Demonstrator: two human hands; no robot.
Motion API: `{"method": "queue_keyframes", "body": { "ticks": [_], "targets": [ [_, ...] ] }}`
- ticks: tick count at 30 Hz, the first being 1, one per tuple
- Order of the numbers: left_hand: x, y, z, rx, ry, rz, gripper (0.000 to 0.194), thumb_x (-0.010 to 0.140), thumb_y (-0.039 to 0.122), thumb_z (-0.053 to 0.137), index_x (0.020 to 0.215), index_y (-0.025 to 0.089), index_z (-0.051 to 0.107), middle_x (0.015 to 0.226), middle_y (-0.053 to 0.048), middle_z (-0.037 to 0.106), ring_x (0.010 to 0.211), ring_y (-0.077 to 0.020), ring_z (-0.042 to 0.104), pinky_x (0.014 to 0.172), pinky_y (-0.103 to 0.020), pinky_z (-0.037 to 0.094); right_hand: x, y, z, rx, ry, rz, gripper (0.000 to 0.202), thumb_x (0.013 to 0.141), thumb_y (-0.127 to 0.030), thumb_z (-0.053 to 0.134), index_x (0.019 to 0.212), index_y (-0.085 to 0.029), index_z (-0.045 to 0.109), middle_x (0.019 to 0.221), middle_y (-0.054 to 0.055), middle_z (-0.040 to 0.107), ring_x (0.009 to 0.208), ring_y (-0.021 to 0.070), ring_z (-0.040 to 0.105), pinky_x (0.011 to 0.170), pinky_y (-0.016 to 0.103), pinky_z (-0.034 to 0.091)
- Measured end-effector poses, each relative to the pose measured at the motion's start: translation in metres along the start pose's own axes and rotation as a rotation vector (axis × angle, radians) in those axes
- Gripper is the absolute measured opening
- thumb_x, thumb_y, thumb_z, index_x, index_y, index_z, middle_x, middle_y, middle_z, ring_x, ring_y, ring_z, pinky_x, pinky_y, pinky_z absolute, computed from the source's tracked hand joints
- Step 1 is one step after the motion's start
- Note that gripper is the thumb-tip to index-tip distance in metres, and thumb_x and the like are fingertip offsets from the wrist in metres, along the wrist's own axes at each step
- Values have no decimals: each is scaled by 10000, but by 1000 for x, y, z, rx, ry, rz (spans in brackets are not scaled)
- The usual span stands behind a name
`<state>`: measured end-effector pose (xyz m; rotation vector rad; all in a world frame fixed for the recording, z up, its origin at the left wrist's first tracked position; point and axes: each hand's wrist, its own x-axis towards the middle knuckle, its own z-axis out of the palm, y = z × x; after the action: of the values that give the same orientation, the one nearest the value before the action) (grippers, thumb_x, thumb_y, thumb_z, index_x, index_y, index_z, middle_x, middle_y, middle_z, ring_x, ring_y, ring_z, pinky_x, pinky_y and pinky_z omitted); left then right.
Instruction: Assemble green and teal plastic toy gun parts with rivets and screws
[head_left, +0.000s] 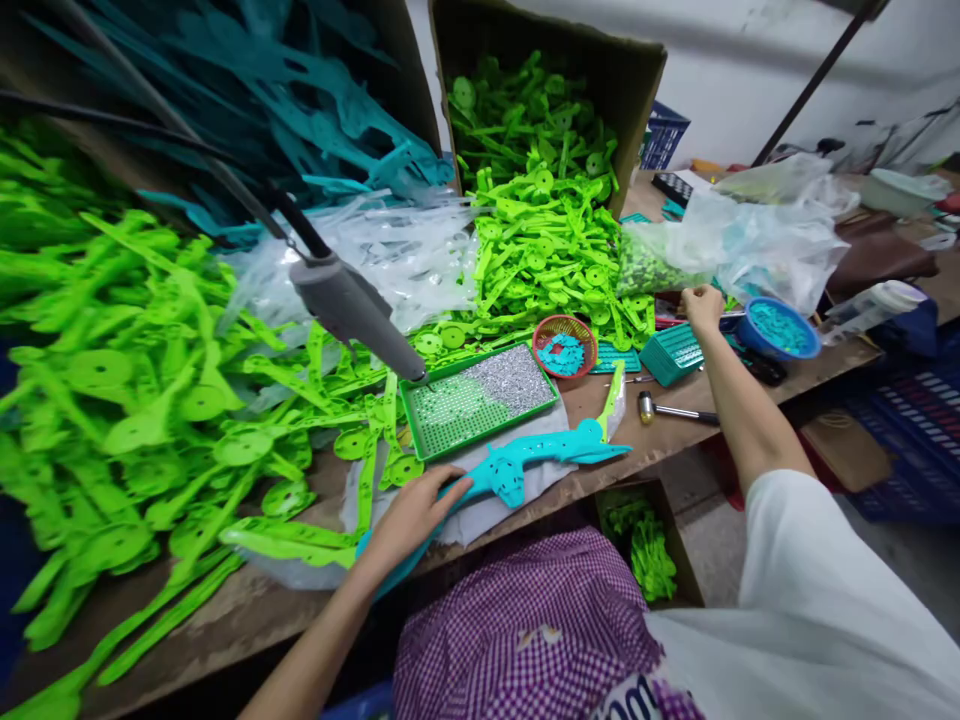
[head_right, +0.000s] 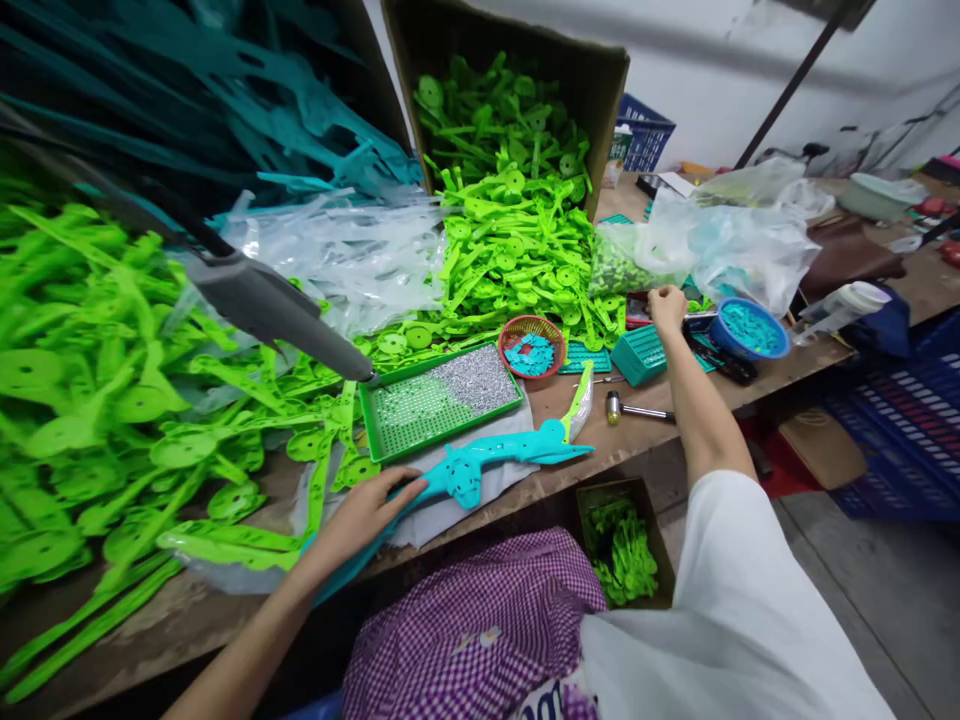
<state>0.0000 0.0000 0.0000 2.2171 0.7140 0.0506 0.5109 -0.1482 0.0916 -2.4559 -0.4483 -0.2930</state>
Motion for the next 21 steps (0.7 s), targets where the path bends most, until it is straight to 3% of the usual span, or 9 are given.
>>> {"method": "queue_keyframes", "body": {
  "ticks": [2, 5, 8, 10, 12, 14, 16, 18, 21],
  "targets": [
    [0, 1, 0, -1, -6, -15, 474, 855, 588, 427, 980, 206, 677, 1029, -79, 738, 957, -274, 674, 883, -371, 491, -45, -12, -5, 203, 30, -141, 170, 811, -243, 574, 848, -115, 680, 890, 106, 696, 897, 204, 620, 860, 343, 479],
    [0, 4, -1, -7, -13, -32, 494, 850, 603, 422, 968, 196, 677, 1024, -88, 736, 946, -282, 670, 884, -381, 483, -152, -45, 2, 627, -91, -280, 173, 780, -355, 654, 793, -182, 649, 779, 13, 663, 758, 154, 603, 758, 310, 505],
    [0, 6, -1, -13, -10, -33, 497, 842, 606, 428, 953, 193, 682, 1009, -92, 737, 924, -282, 670, 872, -378, 482, -259, -93, 20, 1045, -289, -33, 220, 761, -405, 682, 778, -216, 570, 646, -48, 603, 557, 112, 561, 563, 259, 498],
    [0, 6, -1, -21, -8, -27, 494, 839, 601, 433, 958, 193, 685, 993, -86, 739, 895, -272, 671, 856, -367, 484, -303, -130, 27, 1239, -459, 104, 285, 747, -467, 691, 759, -224, 543, 636, -46, 611, 540, 119, 585, 527, 266, 512],
    [-1, 7, -1, -30, -6, -14, 491, 841, 597, 435, 964, 193, 687, 974, -77, 742, 861, -258, 670, 830, -354, 487, -320, -165, 26, 1320, -606, 63, 305, 726, -484, 722, 767, -221, 572, 684, -30, 634, 612, 129, 628, 604, 289, 555],
    [-1, 7, -1, -37, -6, 0, 495, 842, 598, 435, 968, 191, 688, 962, -68, 745, 829, -244, 665, 802, -341, 491, -319, -191, 19, 1353, -605, -22, 300, 755, -505, 699, 808, -225, 606, 750, -17, 656, 677, 127, 639, 693, 303, 567],
    [-2, 7, -1, -38, -12, 1, 509, 835, 610, 444, 984, 188, 688, 962, -62, 745, 797, -232, 659, 778, -335, 495, -312, -200, 11, 1350, -547, -82, 290, 795, -514, 659, 849, -231, 626, 796, -11, 668, 714, 123, 636, 746, 308, 557],
    [-2, 6, -1, -29, -19, -18, 538, 803, 630, 490, 1026, 181, 685, 995, -69, 743, 804, -236, 660, 785, -342, 500, -305, -187, 8, 1296, -510, -108, 271, 816, -497, 638, 859, -230, 633, 800, -9, 667, 730, 127, 630, 758, 311, 542],
    [-2, 3, -1, 1, -21, -41, 595, 734, 637, 577, 1083, 166, 679, 1090, -100, 728, 932, -280, 665, 876, -373, 493, -300, -135, 11, 1068, -473, -126, 217, 815, -436, 632, 817, -219, 633, 775, -5, 654, 745, 146, 612, 758, 323, 517]
  ]
}}
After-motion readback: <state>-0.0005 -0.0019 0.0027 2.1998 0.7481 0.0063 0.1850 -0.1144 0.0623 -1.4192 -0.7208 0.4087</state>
